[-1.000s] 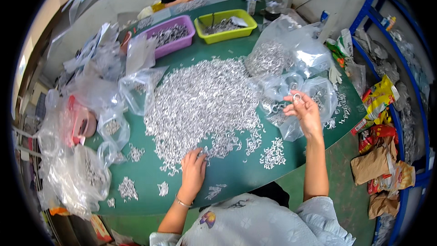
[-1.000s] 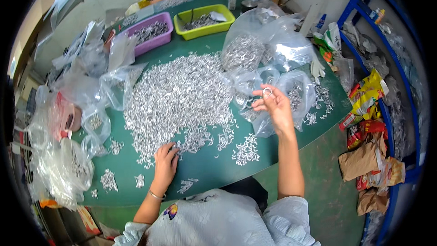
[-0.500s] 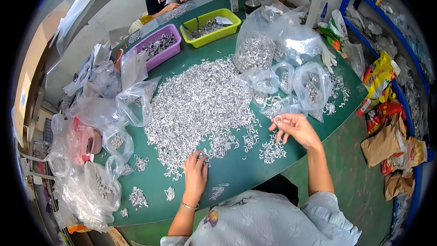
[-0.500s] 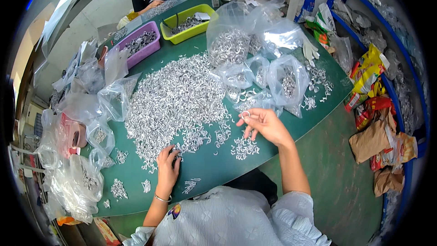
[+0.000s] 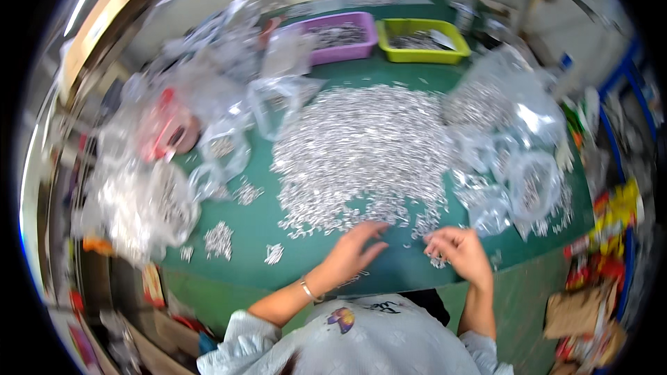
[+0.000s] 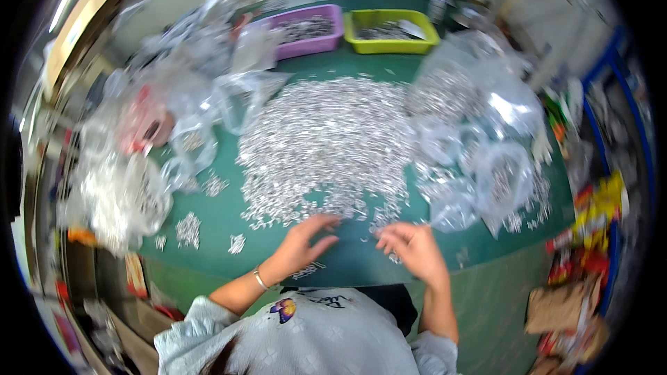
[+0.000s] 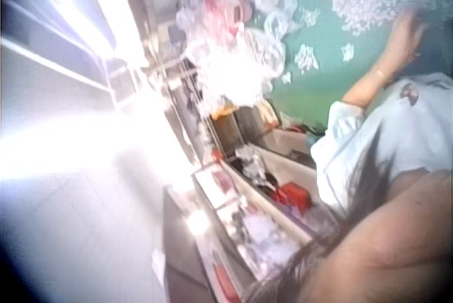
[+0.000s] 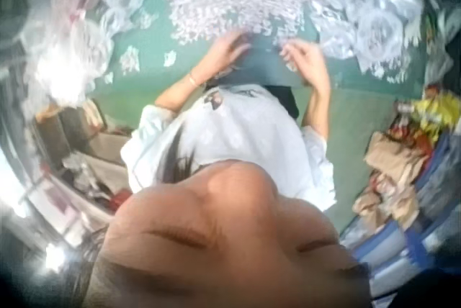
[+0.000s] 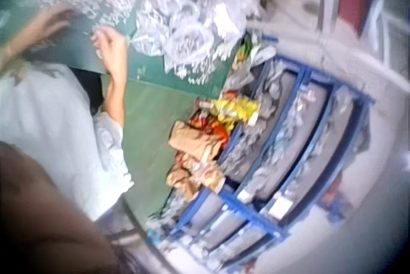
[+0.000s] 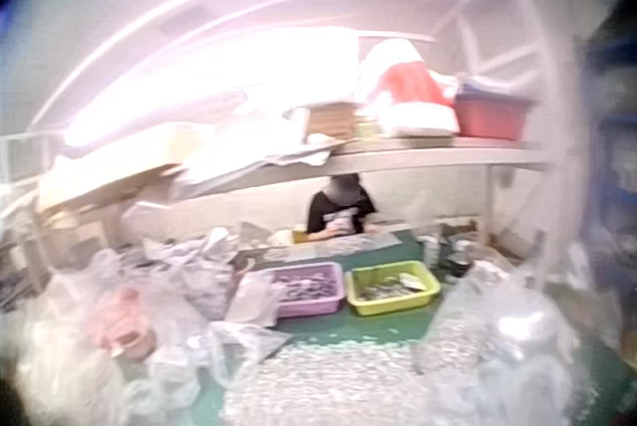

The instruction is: The person sorts small metal components on a table by hand, picking individual pieces from a large central pile and placing them into smaller grouped piles or nearby bags.

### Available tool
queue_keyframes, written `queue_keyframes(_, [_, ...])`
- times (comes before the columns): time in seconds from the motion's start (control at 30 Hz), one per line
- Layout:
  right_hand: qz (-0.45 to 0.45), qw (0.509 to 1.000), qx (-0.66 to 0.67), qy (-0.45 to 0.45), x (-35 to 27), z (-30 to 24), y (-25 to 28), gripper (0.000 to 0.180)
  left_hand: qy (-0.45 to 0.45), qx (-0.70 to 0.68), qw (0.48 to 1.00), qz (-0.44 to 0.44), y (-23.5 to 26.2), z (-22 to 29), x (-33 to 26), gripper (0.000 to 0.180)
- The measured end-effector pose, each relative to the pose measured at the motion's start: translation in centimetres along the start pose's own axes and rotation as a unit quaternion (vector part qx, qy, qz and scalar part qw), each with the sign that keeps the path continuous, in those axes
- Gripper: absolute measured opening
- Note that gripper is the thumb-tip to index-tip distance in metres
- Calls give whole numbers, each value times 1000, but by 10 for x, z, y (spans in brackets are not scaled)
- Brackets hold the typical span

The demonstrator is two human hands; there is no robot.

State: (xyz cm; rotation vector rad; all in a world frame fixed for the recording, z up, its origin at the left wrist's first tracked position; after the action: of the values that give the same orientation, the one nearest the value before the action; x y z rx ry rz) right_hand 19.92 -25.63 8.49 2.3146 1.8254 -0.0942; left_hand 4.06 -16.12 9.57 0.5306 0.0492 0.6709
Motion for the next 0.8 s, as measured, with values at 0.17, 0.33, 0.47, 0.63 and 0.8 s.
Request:
queue_keyframes(0.17, [-51, 997, -51, 19, 8, -6, -49, 10, -6, -49, 996, -72, -24, 20, 0, 33])
queue_keyframes(0.33, [104, 981, -131, 96, 16, -46, 28, 10, 5, -20, 1000, -13, -12, 4, -6, 34])
queue_keyframes(0.47, [395, 828, -294, 268, 33, -158, 160, 19, 12, -15, 1000, 3, 0, -6, -7, 33])
queue_keyframes(0.63, [367, 742, -464, 315, 91, -187, 195, 15, 17, -2, 1000, -16, -1, -14, -7, 28])
queue_keyframes(0.8, [249, 825, -388, 327, 80, -162, 76, 15, 8, 74, 996, 52, 22, -32, -17, 26])
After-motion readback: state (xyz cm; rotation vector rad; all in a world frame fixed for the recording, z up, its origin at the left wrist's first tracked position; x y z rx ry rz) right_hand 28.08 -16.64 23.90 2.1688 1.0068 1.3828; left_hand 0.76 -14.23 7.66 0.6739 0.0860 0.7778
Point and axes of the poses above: each hand's wrist, its own x-axis towards the middle knuckle, its own y-axis out of the back of the hand, z = x × y, the point moved 10 cm from there along x, towards the middle knuckle, and after that the axes turned 3 degrees about y, right-handed, at the moved point
